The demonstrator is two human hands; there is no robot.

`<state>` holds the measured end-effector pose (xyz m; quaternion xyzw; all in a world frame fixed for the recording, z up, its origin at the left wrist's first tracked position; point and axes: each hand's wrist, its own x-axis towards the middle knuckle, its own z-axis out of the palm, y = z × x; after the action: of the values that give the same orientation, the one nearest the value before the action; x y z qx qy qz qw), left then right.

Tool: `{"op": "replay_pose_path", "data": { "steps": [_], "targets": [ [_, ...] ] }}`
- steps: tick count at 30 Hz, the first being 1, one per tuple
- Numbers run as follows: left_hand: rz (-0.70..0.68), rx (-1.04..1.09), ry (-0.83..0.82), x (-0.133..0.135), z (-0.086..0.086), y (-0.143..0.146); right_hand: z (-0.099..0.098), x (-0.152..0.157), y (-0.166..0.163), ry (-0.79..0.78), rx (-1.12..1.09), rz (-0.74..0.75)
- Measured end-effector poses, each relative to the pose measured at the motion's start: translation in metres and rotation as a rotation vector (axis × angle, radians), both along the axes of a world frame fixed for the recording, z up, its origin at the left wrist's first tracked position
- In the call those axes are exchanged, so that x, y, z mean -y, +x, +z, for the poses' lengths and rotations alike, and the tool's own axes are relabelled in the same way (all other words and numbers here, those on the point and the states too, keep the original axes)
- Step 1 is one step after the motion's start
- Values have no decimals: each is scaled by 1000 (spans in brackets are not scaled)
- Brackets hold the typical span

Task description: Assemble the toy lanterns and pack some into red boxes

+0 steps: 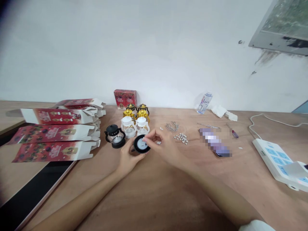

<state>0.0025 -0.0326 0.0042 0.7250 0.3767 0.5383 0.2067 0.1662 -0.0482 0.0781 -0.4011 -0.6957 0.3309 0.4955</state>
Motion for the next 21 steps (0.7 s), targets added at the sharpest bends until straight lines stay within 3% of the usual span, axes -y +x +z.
{"op": "replay_pose_path", "data": {
  "steps": [6, 17, 21],
  "targets": [
    [-11, 4, -13, 2, 2, 0, 2, 12, 2, 392, 298, -61],
    [-32, 21, -19, 3, 4, 0, -5, 16, 1, 492, 411, -129],
    [-34, 19, -12, 3, 3, 0, -11, 17, 2, 665, 449, -176]
  ]
}}
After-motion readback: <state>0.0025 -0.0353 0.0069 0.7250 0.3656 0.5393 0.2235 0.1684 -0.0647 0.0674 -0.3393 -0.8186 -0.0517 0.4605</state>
